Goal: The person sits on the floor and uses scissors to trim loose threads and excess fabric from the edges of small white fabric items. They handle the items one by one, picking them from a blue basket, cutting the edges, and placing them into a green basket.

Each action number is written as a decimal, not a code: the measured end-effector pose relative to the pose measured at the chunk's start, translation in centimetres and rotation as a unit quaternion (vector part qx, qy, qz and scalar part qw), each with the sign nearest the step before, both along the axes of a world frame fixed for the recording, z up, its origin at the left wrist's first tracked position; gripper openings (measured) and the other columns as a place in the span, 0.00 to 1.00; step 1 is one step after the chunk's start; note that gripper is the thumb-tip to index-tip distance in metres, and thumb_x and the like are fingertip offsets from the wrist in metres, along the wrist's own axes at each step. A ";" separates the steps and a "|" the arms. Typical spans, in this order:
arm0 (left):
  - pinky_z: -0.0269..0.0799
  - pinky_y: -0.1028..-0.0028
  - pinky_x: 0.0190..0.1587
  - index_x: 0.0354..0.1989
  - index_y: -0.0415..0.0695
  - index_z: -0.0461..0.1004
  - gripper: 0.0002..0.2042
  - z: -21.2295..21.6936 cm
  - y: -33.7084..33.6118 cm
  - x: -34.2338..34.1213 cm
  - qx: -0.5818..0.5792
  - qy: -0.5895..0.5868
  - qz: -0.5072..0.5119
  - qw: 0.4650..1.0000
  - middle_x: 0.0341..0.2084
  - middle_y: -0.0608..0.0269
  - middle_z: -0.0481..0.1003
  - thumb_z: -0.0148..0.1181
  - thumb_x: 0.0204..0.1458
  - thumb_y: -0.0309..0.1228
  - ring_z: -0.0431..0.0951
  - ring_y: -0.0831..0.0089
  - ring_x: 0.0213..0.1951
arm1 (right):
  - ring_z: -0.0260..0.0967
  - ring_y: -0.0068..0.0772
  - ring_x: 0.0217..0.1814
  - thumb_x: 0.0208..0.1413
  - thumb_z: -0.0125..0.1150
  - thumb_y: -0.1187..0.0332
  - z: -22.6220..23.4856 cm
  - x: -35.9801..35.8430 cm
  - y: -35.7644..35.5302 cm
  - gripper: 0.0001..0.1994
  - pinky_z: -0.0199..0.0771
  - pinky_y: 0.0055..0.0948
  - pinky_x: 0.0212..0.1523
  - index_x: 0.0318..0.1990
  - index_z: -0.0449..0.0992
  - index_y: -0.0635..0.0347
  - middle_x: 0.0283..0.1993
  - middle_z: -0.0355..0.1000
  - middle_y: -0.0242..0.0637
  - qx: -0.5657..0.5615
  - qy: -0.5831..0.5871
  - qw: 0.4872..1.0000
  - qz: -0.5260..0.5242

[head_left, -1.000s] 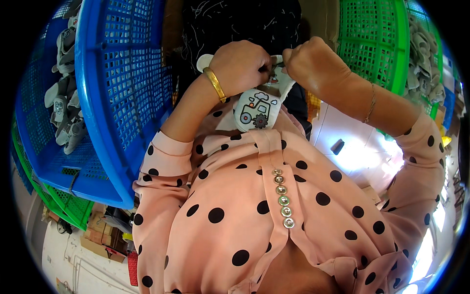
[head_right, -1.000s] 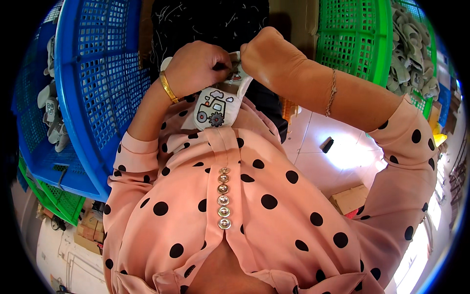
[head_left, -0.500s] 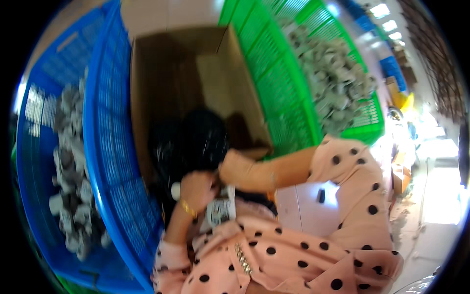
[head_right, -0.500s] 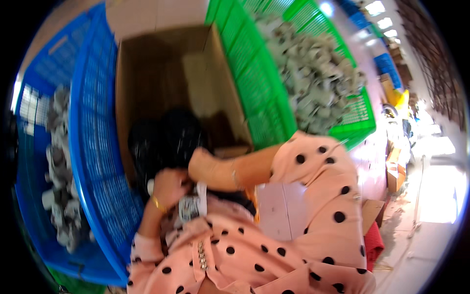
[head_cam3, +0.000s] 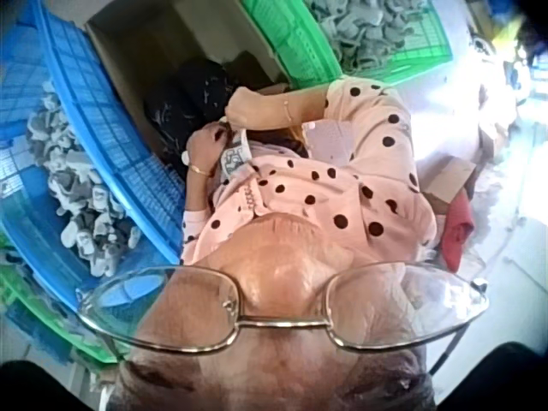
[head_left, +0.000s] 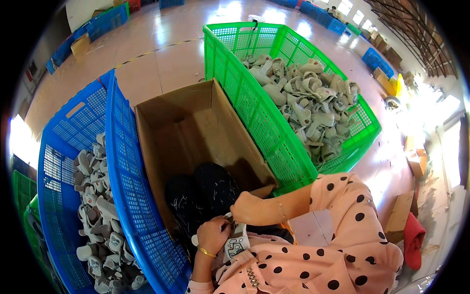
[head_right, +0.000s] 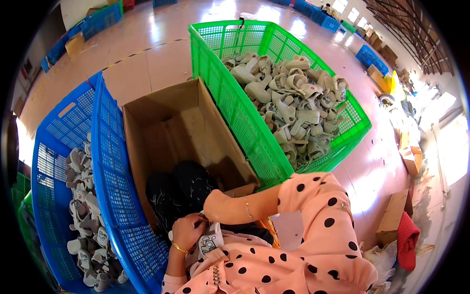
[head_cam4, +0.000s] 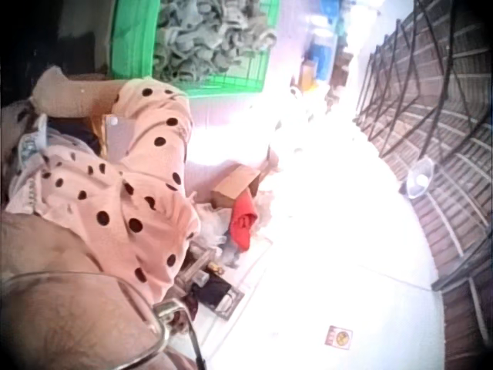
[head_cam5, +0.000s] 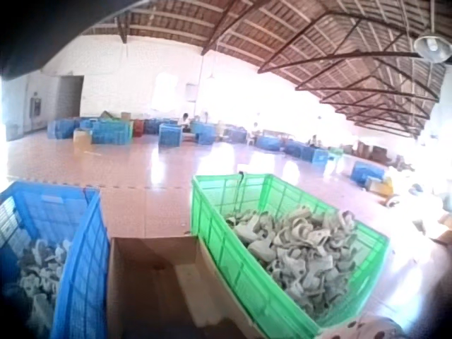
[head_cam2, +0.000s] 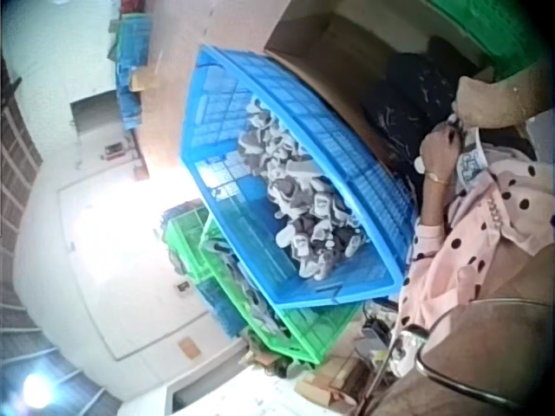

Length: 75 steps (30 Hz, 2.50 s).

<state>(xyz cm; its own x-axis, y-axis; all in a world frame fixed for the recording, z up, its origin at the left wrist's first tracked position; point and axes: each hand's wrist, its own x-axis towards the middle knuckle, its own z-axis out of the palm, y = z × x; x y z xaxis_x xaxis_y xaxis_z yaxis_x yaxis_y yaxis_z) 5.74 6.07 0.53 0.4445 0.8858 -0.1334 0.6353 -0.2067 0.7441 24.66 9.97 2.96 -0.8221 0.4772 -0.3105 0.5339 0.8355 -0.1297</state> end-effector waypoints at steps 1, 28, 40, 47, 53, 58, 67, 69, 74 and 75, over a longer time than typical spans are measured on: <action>0.76 0.67 0.34 0.30 0.43 0.82 0.09 0.2 0.0 -0.2 0.010 -0.007 0.032 0.999 0.35 0.57 0.81 0.60 0.44 0.33 0.81 0.57 0.31 | 0.74 0.45 0.24 0.54 0.56 0.51 0.6 0.6 0.0 0.20 0.67 0.44 0.22 0.23 0.78 0.58 0.20 0.73 0.42 -0.024 0.015 0.998 -0.063; 0.73 0.64 0.43 0.44 0.46 0.75 0.12 2.1 -0.2 -1.9 0.220 -0.005 0.181 0.959 0.37 0.58 0.77 0.60 0.50 0.24 0.77 0.58 0.38 | 0.62 0.16 0.25 0.60 0.49 0.72 -5.4 2.5 -5.3 0.06 0.65 0.19 0.30 0.36 0.68 0.67 0.21 0.66 0.30 -0.388 0.436 0.653 -0.483; 0.71 0.65 0.35 0.34 0.38 0.77 0.17 -4.6 -1.5 1.5 -0.066 -0.033 0.014 0.997 0.26 0.55 0.76 0.70 0.39 0.36 0.76 0.58 0.31 | 0.55 0.16 0.22 0.62 0.50 0.67 -6.4 2.1 -6.0 0.08 0.56 0.18 0.24 0.32 0.64 0.60 0.21 0.61 0.28 -0.486 0.442 0.533 -0.533; 0.70 0.68 0.29 0.31 0.41 0.76 0.14 -5.2 -1.5 2.1 -0.171 -0.019 0.036 0.985 0.26 0.60 0.75 0.70 0.38 0.34 0.75 0.63 0.30 | 0.49 0.15 0.20 0.62 0.50 0.65 -8.2 2.9 -6.0 0.10 0.49 0.18 0.21 0.29 0.63 0.57 0.19 0.56 0.26 -0.535 0.447 0.501 -0.513; 0.72 0.66 0.30 0.31 0.45 0.74 0.12 -4.5 -2.7 2.5 0.039 0.019 0.056 0.997 0.29 0.64 0.72 0.70 0.38 0.32 0.76 0.61 0.32 | 0.49 0.15 0.20 0.61 0.49 0.65 -8.5 2.9 -6.1 0.09 0.50 0.18 0.21 0.31 0.64 0.58 0.19 0.56 0.25 -0.543 0.462 0.485 -0.506; 0.73 0.67 0.33 0.32 0.45 0.74 0.12 -3.8 -2.4 2.3 0.142 0.029 0.049 0.988 0.29 0.64 0.73 0.69 0.40 0.31 0.76 0.62 0.33 | 0.49 0.16 0.18 0.62 0.47 0.67 -9.4 2.9 -6.7 0.05 0.48 0.18 0.19 0.34 0.65 0.56 0.18 0.55 0.26 -0.526 0.492 0.479 -0.502; 0.76 0.72 0.39 0.42 0.39 0.77 0.15 -3.4 -5.2 1.2 0.226 -0.021 -0.054 0.972 0.38 0.63 0.75 0.60 0.43 0.25 0.74 0.67 0.40 | 0.48 0.17 0.19 0.62 0.46 0.65 -9.3 3.9 -7.7 0.11 0.49 0.19 0.21 0.27 0.63 0.56 0.18 0.56 0.27 -0.545 0.494 0.423 -0.529; 0.77 0.72 0.40 0.46 0.40 0.78 0.19 -3.4 -5.6 1.5 0.207 -0.020 -0.056 0.977 0.41 0.61 0.75 0.61 0.40 0.23 0.75 0.63 0.41 | 0.48 0.17 0.19 0.63 0.47 0.64 -9.3 3.9 -8.0 0.12 0.49 0.19 0.21 0.27 0.63 0.56 0.18 0.56 0.27 -0.544 0.500 0.409 -0.536; 0.77 0.73 0.40 0.46 0.41 0.77 0.18 -4.4 -5.8 2.0 0.217 0.010 -0.080 0.973 0.45 0.64 0.73 0.60 0.44 0.25 0.74 0.66 0.42 | 0.49 0.17 0.19 0.63 0.49 0.63 -9.4 3.8 -8.6 0.12 0.50 0.19 0.21 0.28 0.62 0.57 0.19 0.57 0.27 -0.505 0.502 0.423 -0.560; 0.76 0.73 0.39 0.46 0.42 0.77 0.17 -4.3 -5.9 2.3 0.223 0.024 -0.077 0.971 0.45 0.64 0.72 0.59 0.44 0.25 0.74 0.67 0.42 | 0.50 0.17 0.19 0.63 0.50 0.63 -9.1 3.9 -8.5 0.12 0.51 0.19 0.21 0.28 0.63 0.58 0.19 0.58 0.27 -0.485 0.482 0.459 -0.568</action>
